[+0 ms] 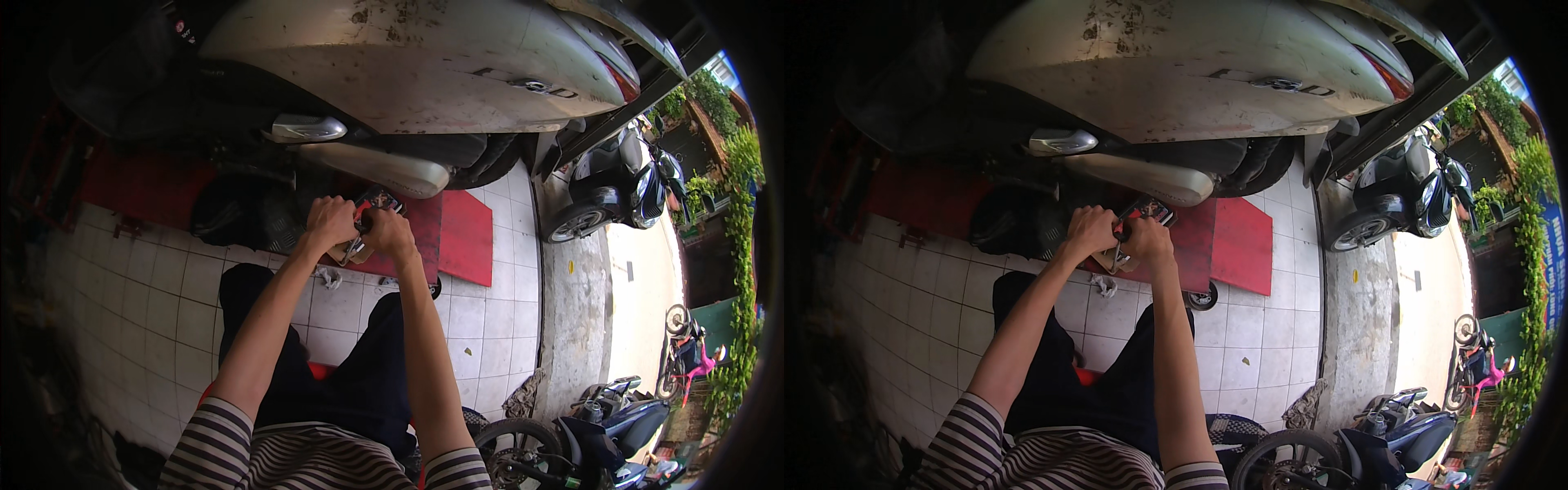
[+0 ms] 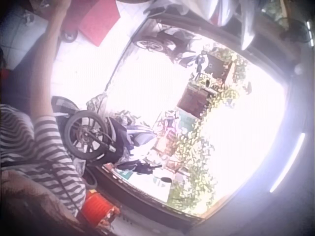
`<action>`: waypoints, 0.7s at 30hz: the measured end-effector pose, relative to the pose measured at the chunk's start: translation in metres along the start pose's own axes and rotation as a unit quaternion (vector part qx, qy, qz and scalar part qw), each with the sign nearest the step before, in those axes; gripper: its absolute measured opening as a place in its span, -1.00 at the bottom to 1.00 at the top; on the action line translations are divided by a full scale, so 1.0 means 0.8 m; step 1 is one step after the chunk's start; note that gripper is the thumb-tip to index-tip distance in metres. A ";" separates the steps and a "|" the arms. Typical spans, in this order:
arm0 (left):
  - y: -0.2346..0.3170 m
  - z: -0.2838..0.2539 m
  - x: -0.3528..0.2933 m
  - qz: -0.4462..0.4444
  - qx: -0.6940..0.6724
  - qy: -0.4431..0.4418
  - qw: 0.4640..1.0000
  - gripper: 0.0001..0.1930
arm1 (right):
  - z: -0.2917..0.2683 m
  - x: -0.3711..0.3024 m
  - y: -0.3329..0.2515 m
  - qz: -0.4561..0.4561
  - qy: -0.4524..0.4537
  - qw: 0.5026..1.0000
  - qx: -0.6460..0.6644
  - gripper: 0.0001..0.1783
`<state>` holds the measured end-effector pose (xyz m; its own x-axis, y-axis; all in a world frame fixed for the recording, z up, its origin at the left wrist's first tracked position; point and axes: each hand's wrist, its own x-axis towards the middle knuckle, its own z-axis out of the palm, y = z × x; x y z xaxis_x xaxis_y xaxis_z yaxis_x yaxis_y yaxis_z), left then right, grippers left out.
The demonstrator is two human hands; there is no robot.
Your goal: The person services a motorcycle transmission by hand, using a T-handle socket wrench to remove a small metal pin or bolt from the assembly, then placing the component into a cardboard box.
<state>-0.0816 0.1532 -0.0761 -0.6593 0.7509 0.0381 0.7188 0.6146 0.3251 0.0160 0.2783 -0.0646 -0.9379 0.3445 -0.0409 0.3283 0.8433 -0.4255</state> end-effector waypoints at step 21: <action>0.006 -0.015 0.020 -0.004 -0.003 -0.071 0.997 -0.71 | -0.002 0.007 0.002 0.027 0.018 0.999 -0.007 -0.67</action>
<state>-0.0914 0.1657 -0.0628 -0.6265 0.7733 -0.0975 0.7128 0.6191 0.3297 0.0114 0.2825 -0.0643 -0.9145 0.4036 -0.0296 0.3791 0.8288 -0.4115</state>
